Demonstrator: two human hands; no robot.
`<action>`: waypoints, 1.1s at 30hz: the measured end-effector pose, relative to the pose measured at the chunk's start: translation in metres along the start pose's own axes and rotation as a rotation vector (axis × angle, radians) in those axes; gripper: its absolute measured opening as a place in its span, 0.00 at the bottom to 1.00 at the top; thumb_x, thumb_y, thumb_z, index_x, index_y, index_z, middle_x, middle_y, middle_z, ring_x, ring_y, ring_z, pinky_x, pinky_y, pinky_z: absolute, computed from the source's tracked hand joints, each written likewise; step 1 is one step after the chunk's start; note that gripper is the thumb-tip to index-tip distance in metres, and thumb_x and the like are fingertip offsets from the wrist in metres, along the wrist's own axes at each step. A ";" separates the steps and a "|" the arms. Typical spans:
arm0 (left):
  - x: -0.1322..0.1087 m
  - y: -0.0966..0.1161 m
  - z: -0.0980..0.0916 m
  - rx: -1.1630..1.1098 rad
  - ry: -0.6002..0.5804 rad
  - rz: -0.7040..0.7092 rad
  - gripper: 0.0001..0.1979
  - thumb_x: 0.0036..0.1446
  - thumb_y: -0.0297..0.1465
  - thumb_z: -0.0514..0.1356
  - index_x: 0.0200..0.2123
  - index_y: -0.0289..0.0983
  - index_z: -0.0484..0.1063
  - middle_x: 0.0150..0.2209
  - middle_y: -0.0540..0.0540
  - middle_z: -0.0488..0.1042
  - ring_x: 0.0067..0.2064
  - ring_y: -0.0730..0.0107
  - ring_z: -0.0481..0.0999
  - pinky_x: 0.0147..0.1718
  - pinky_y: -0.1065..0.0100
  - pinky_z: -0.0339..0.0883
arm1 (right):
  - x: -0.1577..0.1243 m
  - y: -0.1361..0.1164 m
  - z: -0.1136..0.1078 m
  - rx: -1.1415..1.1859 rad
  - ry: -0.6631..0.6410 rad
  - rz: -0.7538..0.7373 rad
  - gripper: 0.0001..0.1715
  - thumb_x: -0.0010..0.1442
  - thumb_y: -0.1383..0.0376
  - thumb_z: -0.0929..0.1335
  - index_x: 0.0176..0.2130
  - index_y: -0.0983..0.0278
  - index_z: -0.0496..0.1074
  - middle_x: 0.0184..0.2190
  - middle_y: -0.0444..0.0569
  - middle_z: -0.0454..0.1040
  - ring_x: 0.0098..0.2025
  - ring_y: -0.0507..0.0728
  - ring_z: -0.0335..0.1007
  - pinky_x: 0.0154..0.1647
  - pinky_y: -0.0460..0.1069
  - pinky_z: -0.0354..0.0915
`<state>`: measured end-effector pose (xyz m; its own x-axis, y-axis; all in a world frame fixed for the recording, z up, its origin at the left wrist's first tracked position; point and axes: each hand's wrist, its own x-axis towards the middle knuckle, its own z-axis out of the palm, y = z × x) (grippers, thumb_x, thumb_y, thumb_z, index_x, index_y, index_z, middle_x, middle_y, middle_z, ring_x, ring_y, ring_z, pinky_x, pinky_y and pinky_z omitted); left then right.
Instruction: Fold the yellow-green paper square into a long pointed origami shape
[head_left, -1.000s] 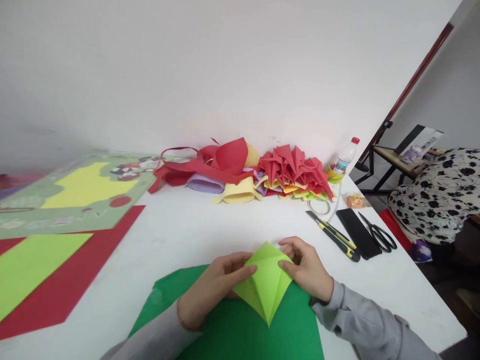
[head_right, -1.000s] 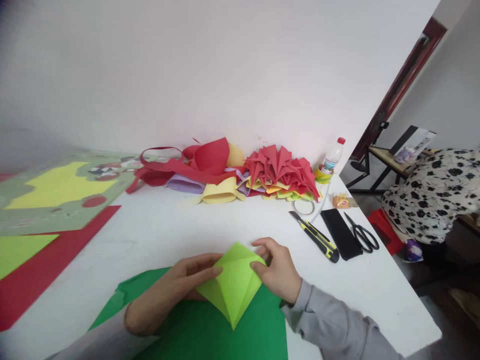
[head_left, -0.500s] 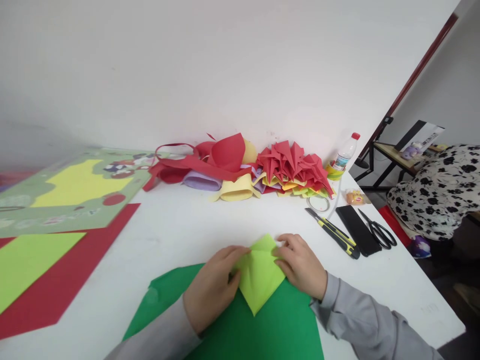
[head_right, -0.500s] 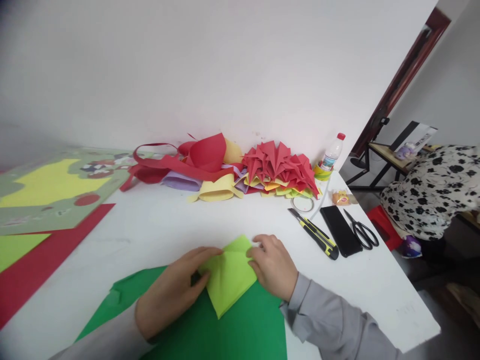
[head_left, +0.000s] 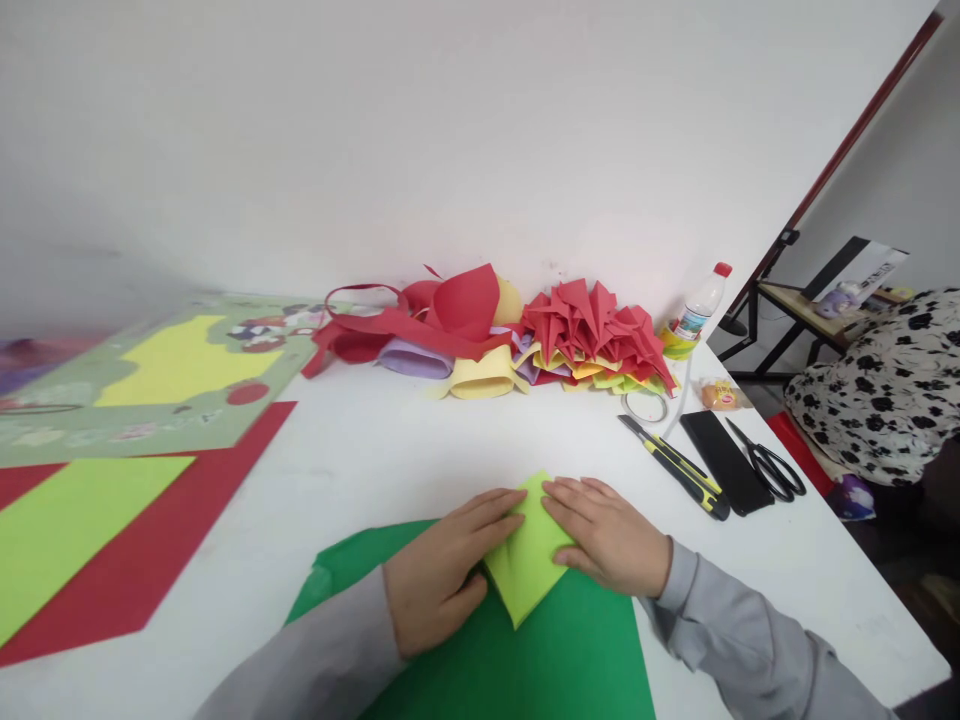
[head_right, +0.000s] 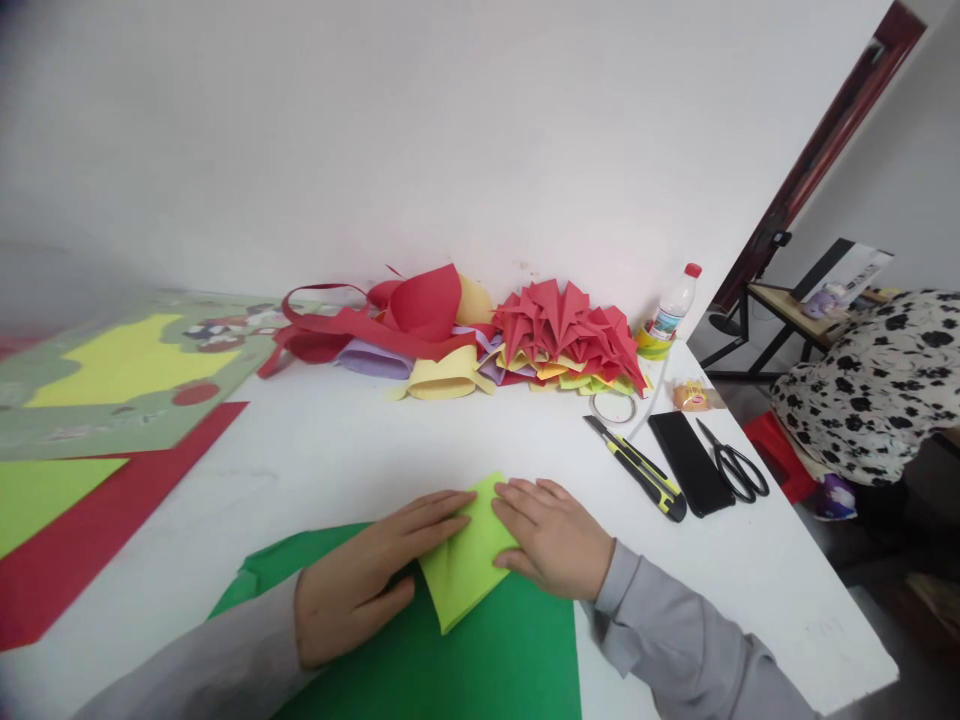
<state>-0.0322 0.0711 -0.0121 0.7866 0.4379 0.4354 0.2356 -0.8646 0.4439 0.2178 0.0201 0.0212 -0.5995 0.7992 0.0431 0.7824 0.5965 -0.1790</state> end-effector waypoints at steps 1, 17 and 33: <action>-0.001 0.000 -0.003 -0.046 0.001 0.000 0.32 0.49 0.17 0.49 0.59 0.37 0.58 0.61 0.39 0.62 0.63 0.58 0.58 0.59 0.52 0.59 | 0.000 0.001 0.000 0.011 -0.006 -0.002 0.35 0.66 0.50 0.59 0.64 0.68 0.54 0.65 0.57 0.54 0.66 0.61 0.47 0.65 0.59 0.50; 0.004 0.004 -0.021 -0.196 -0.103 -0.041 0.17 0.57 0.25 0.57 0.49 0.43 0.73 0.60 0.41 0.65 0.64 0.55 0.57 0.59 0.51 0.58 | -0.001 0.001 0.001 0.031 -0.016 -0.017 0.46 0.61 0.43 0.61 0.65 0.71 0.52 0.65 0.62 0.53 0.67 0.64 0.45 0.65 0.62 0.48; 0.022 0.008 -0.020 -0.223 -0.143 -0.066 0.08 0.59 0.27 0.59 0.34 0.44 0.78 0.44 0.50 0.80 0.54 0.67 0.72 0.61 0.61 0.56 | -0.007 0.010 0.017 -0.016 0.091 -0.063 0.41 0.63 0.49 0.63 0.67 0.63 0.48 0.65 0.55 0.55 0.65 0.65 0.52 0.62 0.62 0.57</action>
<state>-0.0246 0.0789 0.0167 0.8501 0.4383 0.2920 0.1697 -0.7528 0.6360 0.2269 0.0190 0.0027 -0.6303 0.7631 0.1427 0.7467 0.6462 -0.1577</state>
